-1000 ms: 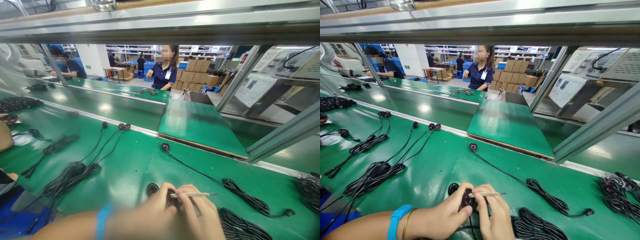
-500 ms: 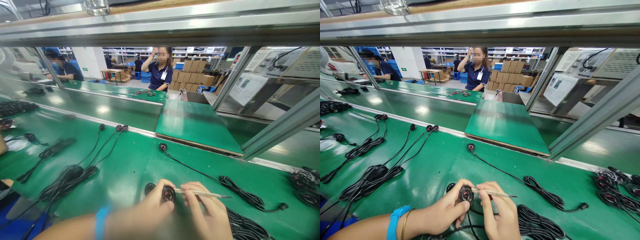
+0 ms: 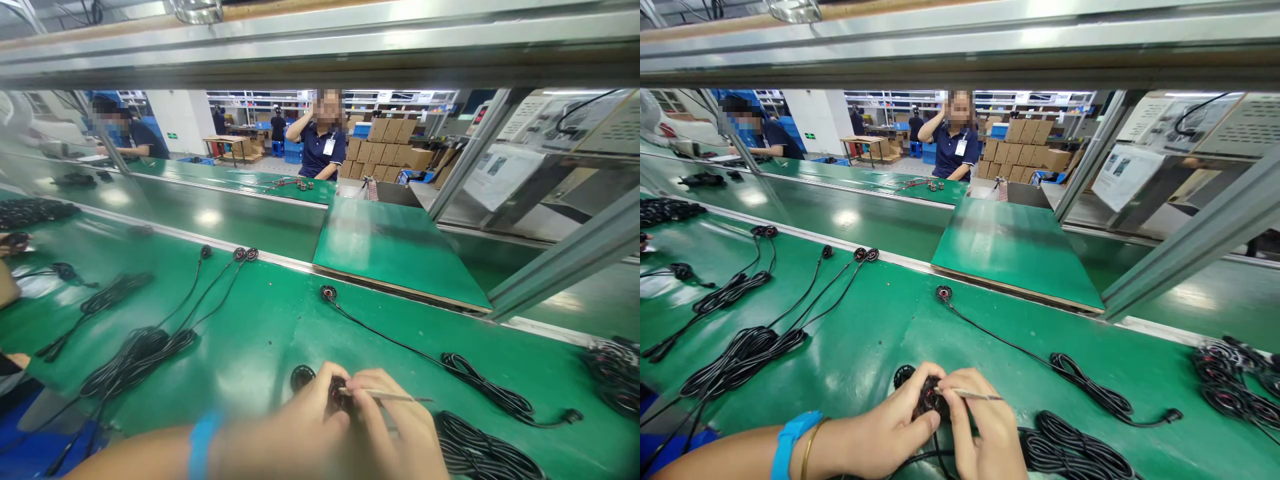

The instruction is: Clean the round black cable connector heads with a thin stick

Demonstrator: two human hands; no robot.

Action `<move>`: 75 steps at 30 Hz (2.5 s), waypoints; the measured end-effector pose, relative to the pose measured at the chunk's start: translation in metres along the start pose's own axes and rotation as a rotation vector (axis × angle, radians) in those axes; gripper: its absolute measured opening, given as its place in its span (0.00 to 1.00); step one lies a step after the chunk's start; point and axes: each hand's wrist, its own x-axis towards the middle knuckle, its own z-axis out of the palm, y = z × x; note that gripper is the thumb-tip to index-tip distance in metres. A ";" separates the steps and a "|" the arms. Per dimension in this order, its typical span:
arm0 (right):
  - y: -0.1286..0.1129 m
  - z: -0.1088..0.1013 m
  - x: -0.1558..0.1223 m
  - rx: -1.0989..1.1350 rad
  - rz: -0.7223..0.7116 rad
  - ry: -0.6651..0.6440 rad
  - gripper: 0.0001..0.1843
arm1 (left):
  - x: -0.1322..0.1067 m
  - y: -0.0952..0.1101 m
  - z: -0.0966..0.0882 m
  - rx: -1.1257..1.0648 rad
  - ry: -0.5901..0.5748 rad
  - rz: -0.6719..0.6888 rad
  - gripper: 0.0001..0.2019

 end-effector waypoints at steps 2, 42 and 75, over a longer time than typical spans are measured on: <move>0.002 -0.003 0.002 0.056 -0.003 -0.062 0.10 | 0.001 0.002 -0.001 0.119 -0.026 0.041 0.10; -0.011 -0.043 0.021 0.186 -0.034 -0.205 0.14 | 0.004 -0.025 -0.007 -0.260 -0.140 -0.072 0.14; 0.003 -0.013 0.007 0.033 -0.047 -0.230 0.10 | 0.006 -0.014 -0.001 -0.213 -0.143 -0.121 0.14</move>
